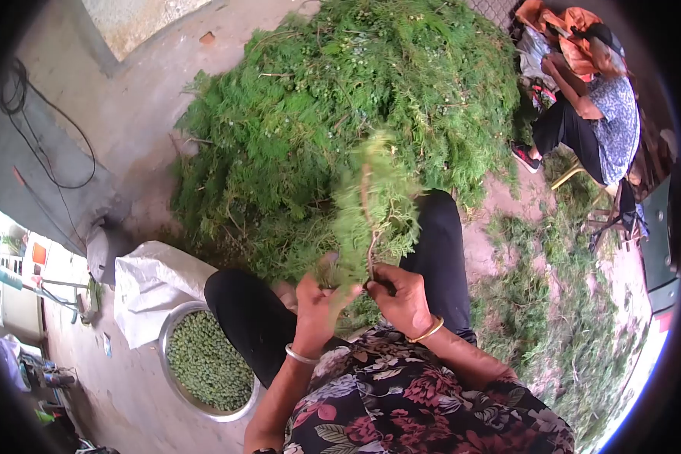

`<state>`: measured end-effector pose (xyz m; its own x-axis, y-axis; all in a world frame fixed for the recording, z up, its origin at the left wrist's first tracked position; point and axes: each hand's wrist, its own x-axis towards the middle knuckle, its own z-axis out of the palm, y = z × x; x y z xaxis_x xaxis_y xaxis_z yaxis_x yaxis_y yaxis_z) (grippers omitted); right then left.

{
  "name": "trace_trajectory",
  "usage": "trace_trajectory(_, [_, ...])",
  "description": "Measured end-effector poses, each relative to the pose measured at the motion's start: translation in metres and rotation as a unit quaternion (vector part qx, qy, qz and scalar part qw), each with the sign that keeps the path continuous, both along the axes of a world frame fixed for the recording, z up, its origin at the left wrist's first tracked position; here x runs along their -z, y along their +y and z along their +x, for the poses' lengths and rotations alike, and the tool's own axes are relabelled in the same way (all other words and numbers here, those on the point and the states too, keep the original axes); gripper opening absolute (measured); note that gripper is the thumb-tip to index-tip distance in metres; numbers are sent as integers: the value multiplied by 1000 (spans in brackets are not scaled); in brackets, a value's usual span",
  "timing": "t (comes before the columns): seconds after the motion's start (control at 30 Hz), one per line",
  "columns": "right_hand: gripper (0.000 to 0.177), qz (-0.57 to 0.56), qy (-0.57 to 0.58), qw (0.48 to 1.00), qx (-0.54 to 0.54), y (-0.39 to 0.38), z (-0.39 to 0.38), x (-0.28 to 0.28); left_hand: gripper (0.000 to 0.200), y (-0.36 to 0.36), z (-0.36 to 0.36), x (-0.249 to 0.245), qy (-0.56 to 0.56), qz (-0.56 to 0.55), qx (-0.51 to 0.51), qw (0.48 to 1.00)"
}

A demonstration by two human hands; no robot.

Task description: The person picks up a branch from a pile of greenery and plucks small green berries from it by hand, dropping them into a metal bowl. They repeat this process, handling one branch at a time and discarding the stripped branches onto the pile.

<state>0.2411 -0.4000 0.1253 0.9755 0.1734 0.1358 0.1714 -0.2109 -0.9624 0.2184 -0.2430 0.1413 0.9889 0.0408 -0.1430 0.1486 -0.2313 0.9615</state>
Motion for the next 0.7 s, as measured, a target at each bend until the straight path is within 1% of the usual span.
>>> trace_trajectory(0.03, [15,-47,-54,997,-38,-3,0,-2,21,-10,3,-2,-54,-136,-57,988])
trace_trajectory(0.07, [15,-42,-55,997,-41,-3,-2,2,24,-13,4,-3,-109,-267,-116,950])
trace_trajectory(0.1, [18,-61,-97,992,-56,-1,-6,8,25,-5,4,5,-69,-254,-135,955])
trace_trajectory(0.13, [20,-81,-139,984,-70,1,-11,13,25,3,4,4,-72,-248,-141,956])
trace_trajectory(0.17, [24,-71,-145,983,-86,2,-17,12,25,9,7,-2,-149,-134,-112,973])
trace_trajectory(0.2, [24,-67,-145,983,-89,3,-20,12,24,11,10,-6,-221,-20,-80,972])
trace_trajectory(0.23, [24,-61,-155,981,-100,3,-22,12,35,14,16,1,-71,-292,-109,948])
trace_trajectory(0.27, [24,-55,-165,979,-109,3,-23,12,35,13,16,0,-72,-291,-109,948])
trace_trajectory(0.33, [24,-63,-147,980,-119,-1,-24,8,35,9,15,-1,-57,-376,-145,913])
trace_trajectory(0.4, [23,-54,-95,986,-127,-2,-25,6,36,8,14,-3,-53,-381,-140,913])
trace_trajectory(0.5, [24,-23,-99,987,-128,-5,-25,8,38,8,11,-1,-54,-374,-122,918])
trace_trajectory(0.63, [23,-26,-88,986,-140,-12,-25,5,41,7,12,-1,-90,-332,-84,935])
trace_trajectory(0.7, [23,-13,-108,985,-132,-13,-25,2,40,4,12,-2,-84,-333,-90,935])
